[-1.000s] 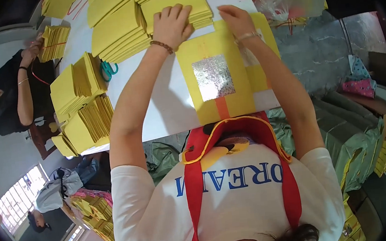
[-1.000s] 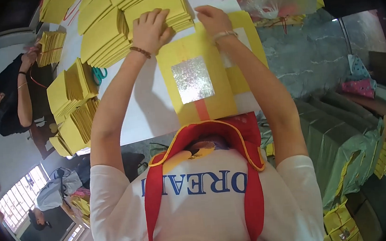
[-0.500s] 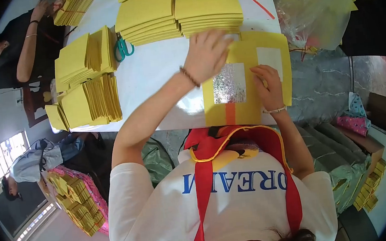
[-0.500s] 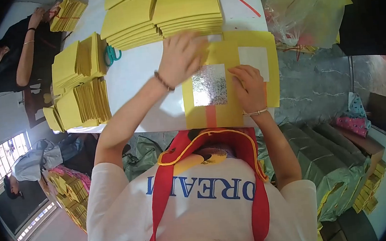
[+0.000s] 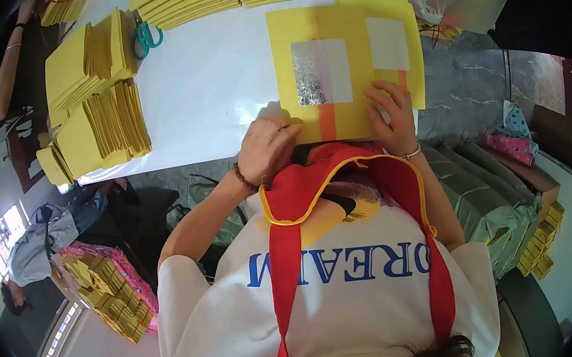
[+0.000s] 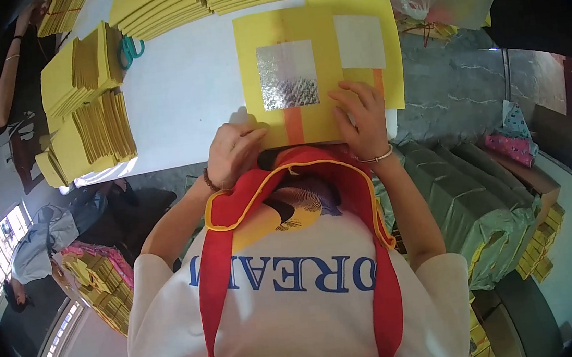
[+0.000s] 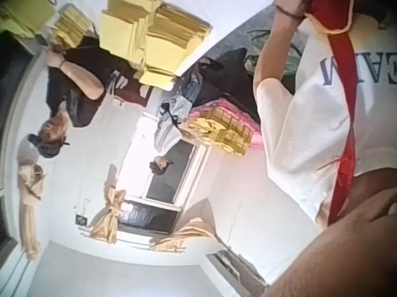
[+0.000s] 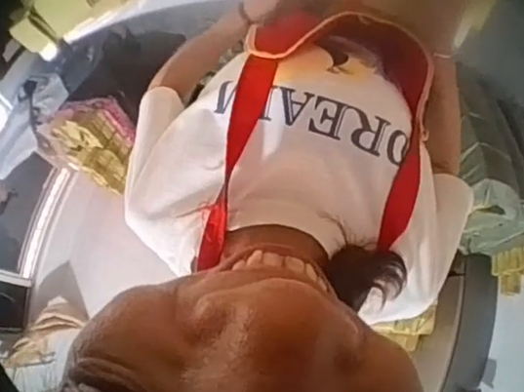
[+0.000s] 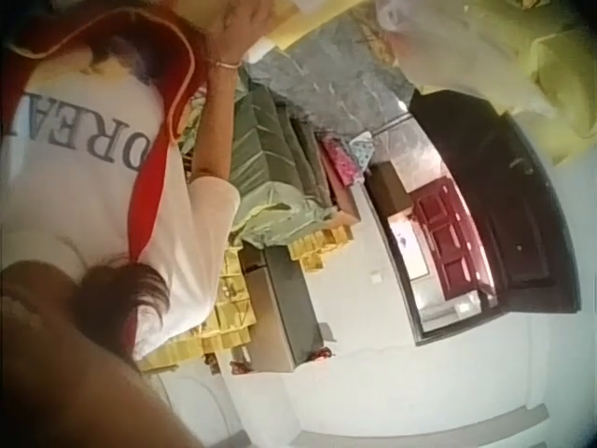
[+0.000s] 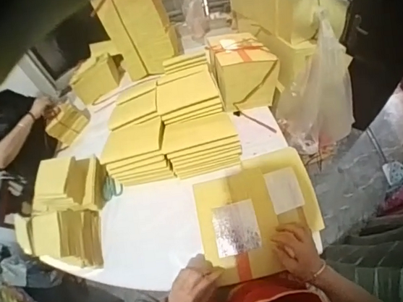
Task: Folding and stacking sheets of yellow joss paper.
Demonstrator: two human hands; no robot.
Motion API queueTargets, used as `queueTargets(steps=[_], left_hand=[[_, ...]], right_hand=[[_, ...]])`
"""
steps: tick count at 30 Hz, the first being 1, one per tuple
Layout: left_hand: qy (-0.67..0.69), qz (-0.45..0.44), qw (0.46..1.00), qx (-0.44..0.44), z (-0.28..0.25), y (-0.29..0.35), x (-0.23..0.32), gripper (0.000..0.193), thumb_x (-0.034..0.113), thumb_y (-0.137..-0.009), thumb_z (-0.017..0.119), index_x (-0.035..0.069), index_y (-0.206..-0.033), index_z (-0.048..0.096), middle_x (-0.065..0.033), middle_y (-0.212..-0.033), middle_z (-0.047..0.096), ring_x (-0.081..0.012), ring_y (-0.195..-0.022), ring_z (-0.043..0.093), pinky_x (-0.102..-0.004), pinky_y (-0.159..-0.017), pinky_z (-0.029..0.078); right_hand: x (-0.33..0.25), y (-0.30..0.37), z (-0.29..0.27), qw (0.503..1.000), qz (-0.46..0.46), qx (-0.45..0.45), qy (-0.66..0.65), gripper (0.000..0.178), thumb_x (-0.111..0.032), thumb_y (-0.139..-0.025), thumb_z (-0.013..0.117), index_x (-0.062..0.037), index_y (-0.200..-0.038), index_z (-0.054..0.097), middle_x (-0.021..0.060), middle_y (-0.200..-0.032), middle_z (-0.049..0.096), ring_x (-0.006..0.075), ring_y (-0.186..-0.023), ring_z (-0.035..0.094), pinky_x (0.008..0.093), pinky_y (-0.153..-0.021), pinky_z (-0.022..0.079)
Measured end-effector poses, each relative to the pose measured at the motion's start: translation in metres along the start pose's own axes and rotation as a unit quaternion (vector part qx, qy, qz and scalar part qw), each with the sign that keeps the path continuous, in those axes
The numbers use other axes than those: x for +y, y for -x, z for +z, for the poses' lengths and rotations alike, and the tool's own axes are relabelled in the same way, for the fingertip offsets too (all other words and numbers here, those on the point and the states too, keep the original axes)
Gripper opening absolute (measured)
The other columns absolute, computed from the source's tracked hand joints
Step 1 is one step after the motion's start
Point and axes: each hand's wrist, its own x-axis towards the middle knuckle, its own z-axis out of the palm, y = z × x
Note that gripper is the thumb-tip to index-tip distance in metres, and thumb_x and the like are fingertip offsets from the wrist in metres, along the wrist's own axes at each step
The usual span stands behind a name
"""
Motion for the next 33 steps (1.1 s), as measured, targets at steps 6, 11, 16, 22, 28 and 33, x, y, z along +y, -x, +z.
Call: queueTargets(steps=[6, 11, 16, 22, 28, 33], left_hand=[[-0.009, 0.08, 0.995, -0.064, -0.001, -0.017, -0.001, 0.043, 0.011, -0.067, 0.069, 0.003, -0.108, 0.059, -0.0111, -0.103, 0.055, -0.0286, -0.091, 0.054, -0.0373, -0.074, 0.044], [-0.034, 0.098, 0.994, -0.042, 0.0, -0.02, 0.003, 0.033, 0.01, -0.069, 0.067, 0.004, -0.101, 0.06, -0.0103, -0.099, 0.056, -0.027, -0.088, 0.055, -0.0357, -0.072, 0.046], [0.063, -0.039, 0.997, -0.005, 0.0, -0.024, 0.001, 0.012, 0.01, -0.077, 0.065, 0.004, -0.086, 0.062, -0.0075, -0.076, 0.058, -0.0227, -0.069, 0.055, -0.0319, -0.062, 0.046], [0.199, -0.17, 0.964, -0.037, -0.009, -0.032, 0.001, 0.009, 0.01, -0.08, 0.063, 0.002, -0.083, 0.063, -0.0072, -0.068, 0.057, -0.0168, -0.06, 0.051, -0.0267, -0.055, 0.041], [0.272, -0.289, 0.914, -0.079, -0.006, -0.032, -0.005, 0.015, 0.016, -0.078, 0.061, 0.003, -0.083, 0.064, -0.0096, -0.069, 0.06, -0.0153, -0.057, 0.056, -0.0274, -0.055, 0.045], [0.248, -0.288, 0.919, -0.109, -0.01, -0.038, -0.008, 0.016, 0.018, -0.08, 0.061, 0.002, -0.084, 0.064, -0.0092, -0.064, 0.06, -0.0152, -0.054, 0.055, -0.0269, -0.053, 0.044]], right_hand=[[-0.001, -0.001, -0.002, 0.984, -0.097, -0.115, 0.096, 0.019, -0.016, -0.074, 0.066, -0.0136, -0.092, 0.065, -0.0006, -0.103, 0.058, 0.0234, -0.102, 0.049, 0.0381, -0.088, 0.034], [0.01, 0.001, 0.005, 0.993, -0.041, -0.107, -0.022, 0.012, -0.016, -0.077, 0.063, -0.0099, -0.087, 0.065, 0.0032, -0.099, 0.059, 0.0238, -0.102, 0.049, 0.0368, -0.089, 0.034], [0.022, 0.001, 0.003, 0.969, 0.074, -0.11, -0.208, 0.022, -0.018, -0.088, 0.048, -0.0041, -0.085, 0.065, 0.008, -0.1, 0.06, 0.0236, -0.102, 0.048, 0.0347, -0.093, 0.033], [0.018, 0.0, 0.003, 0.965, 0.082, -0.106, -0.224, 0.041, -0.023, -0.094, 0.03, -0.0011, -0.086, 0.064, 0.0092, -0.1, 0.061, 0.0236, -0.102, 0.048, 0.0343, -0.095, 0.032], [0.019, 0.0, 0.006, 0.969, 0.047, -0.077, -0.231, 0.043, -0.022, -0.095, 0.026, -0.002, -0.087, 0.063, 0.0096, -0.1, 0.06, 0.0244, -0.103, 0.047, 0.0344, -0.095, 0.032], [0.018, 0.001, 0.005, 0.968, 0.072, -0.091, -0.223, 0.042, -0.024, -0.095, 0.027, -0.0018, -0.092, 0.063, 0.0092, -0.101, 0.06, 0.0242, -0.102, 0.046, 0.0338, -0.095, 0.031]])
